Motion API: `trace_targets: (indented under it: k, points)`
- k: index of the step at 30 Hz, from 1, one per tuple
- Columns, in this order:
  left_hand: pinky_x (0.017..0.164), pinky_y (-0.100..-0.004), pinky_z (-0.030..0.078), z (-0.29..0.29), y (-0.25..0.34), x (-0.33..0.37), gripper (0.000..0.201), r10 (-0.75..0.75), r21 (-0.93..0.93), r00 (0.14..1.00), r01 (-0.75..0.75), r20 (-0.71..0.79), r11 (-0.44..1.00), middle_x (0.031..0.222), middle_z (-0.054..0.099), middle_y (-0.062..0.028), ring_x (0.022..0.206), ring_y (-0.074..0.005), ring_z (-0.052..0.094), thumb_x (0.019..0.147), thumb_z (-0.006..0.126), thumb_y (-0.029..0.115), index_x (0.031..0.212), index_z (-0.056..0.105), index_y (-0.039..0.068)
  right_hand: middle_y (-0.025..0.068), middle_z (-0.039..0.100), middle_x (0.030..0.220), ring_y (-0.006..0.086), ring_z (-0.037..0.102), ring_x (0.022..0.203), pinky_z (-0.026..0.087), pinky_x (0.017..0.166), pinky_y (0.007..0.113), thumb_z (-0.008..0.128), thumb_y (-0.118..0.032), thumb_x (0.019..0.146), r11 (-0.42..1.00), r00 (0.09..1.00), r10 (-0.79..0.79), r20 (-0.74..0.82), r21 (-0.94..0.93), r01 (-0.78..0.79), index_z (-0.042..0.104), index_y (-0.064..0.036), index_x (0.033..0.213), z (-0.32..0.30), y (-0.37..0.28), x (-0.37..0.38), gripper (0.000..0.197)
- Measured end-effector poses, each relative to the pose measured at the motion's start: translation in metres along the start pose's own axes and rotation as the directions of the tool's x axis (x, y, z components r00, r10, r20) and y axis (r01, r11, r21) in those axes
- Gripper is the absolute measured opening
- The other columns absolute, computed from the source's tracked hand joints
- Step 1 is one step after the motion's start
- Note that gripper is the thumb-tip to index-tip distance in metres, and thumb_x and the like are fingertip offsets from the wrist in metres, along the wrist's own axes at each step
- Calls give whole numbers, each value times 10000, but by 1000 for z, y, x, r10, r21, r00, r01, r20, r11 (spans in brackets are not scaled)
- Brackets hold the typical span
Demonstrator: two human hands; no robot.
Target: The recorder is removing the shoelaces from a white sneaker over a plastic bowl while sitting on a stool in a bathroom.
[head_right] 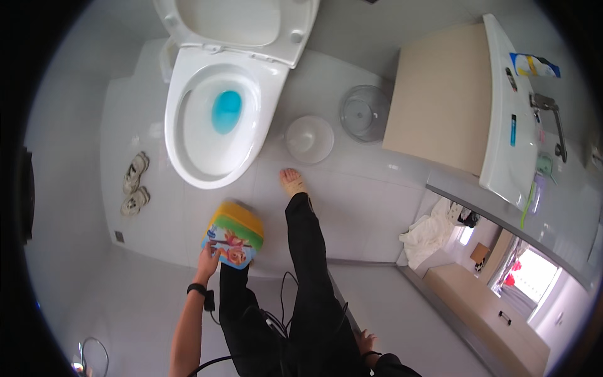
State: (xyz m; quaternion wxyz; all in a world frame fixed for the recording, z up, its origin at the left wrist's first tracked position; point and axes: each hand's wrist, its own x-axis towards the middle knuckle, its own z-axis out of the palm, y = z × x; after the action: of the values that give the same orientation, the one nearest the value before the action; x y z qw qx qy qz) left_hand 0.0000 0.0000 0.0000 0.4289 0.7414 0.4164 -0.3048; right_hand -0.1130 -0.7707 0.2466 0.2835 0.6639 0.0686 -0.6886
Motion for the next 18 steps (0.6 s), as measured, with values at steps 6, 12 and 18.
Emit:
trace_targets:
  k: [6, 12, 18]
  points:
    - [1043, -521, 560, 29, 29, 44, 407, 113, 73, 990, -107, -86, 992, 1264, 722, -292, 1206, -453, 697, 1028, 701, 260, 1340, 643, 5, 213, 376, 1747, 525, 527, 1431, 458, 1123, 683, 440, -278, 1173, 986, 986, 166, -10, 34, -165, 440, -517, 1661, -156, 20, 39, 544]
    - [1257, -608, 373, 51, 25, 56, 1025, -178, 254, 976, 205, -126, 945, 1616, 521, -253, 1551, -422, 462, 831, 865, 564, 1703, 411, 273, 179, 526, 1541, 405, 622, 1277, 545, 1075, 513, 670, -161, 1001, 987, 961, 164, -224, 34, -160, 691, -403, 1431, -246, 123, 18, 495]
    - [1187, -581, 455, 61, -95, 136, 1282, -133, 178, 984, 153, -118, 972, 1544, 580, -194, 1459, -395, 555, 596, 991, 671, 1677, 430, 269, 226, 702, 1283, 444, 646, 1274, 536, 1118, 499, 547, 103, 867, 946, 771, -143, -621, 145, 291, 772, -123, 1283, -345, 204, 27, 524]
